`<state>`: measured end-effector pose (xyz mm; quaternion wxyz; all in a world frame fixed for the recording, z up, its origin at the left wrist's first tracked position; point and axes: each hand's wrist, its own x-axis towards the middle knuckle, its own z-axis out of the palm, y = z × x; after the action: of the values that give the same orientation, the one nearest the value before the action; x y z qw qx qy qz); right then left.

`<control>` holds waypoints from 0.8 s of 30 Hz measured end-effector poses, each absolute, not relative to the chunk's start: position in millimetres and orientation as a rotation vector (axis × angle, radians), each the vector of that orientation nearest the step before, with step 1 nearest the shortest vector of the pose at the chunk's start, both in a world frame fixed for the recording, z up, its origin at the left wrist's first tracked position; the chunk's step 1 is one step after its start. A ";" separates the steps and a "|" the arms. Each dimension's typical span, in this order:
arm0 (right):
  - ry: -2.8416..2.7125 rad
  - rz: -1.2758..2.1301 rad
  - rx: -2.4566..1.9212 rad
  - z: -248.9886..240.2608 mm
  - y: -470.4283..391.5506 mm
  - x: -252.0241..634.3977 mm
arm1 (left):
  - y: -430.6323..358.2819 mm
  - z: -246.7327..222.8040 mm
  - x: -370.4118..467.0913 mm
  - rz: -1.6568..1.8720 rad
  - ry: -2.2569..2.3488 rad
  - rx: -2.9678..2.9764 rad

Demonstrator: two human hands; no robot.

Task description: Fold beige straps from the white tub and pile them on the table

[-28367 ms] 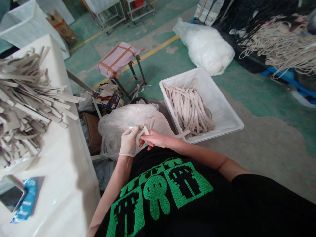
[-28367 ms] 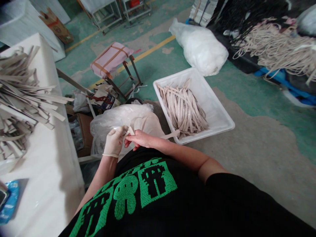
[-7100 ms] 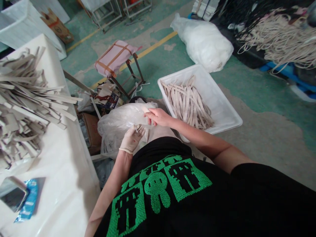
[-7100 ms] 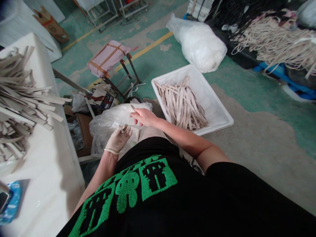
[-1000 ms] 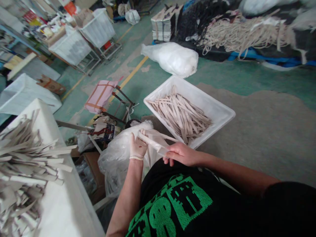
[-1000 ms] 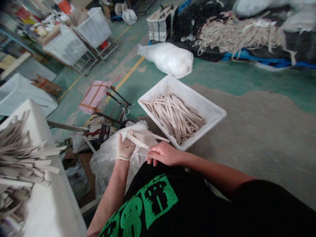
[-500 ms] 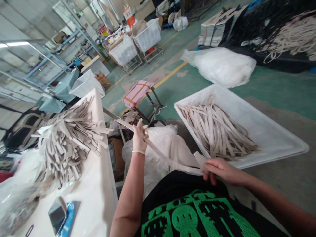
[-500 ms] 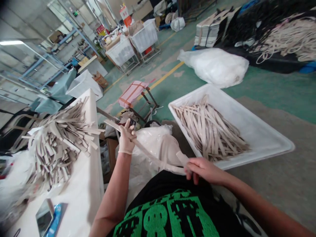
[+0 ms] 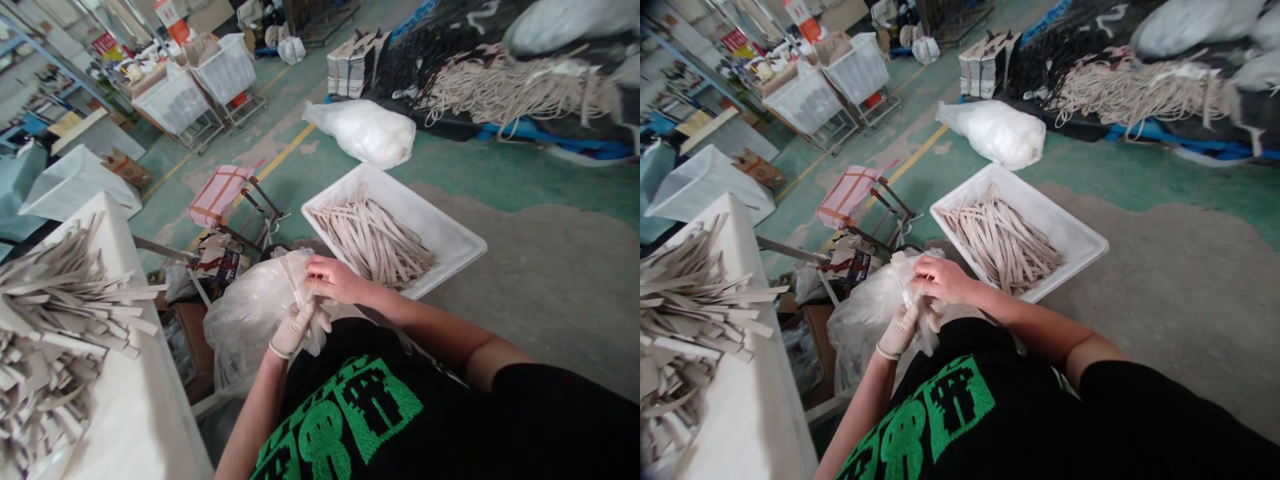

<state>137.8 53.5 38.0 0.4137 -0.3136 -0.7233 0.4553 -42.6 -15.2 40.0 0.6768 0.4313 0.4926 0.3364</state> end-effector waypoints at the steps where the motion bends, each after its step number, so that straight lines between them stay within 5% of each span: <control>1: -1.775 1.213 -0.821 36.7 55.8 139.4 | -15.3 42.7 -40.1 0.669 1.062 0.997; 7: -1.476 1.720 -0.838 32.3 73.4 148.2 | -18.3 54.2 -31.7 0.461 0.970 1.086; 13: -1.376 1.779 -0.593 29.6 75.1 147.6 | -21.5 53.0 -36.0 0.342 0.925 1.068; 24: -1.210 1.120 -1.045 81.5 90.0 201.6 | -40.3 29.6 -35.2 0.616 1.105 0.963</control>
<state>201.6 90.0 81.5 0.5604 -0.4434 -0.5134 0.4752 -35.2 -40.3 29.6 0.7002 0.4326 0.4963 0.2764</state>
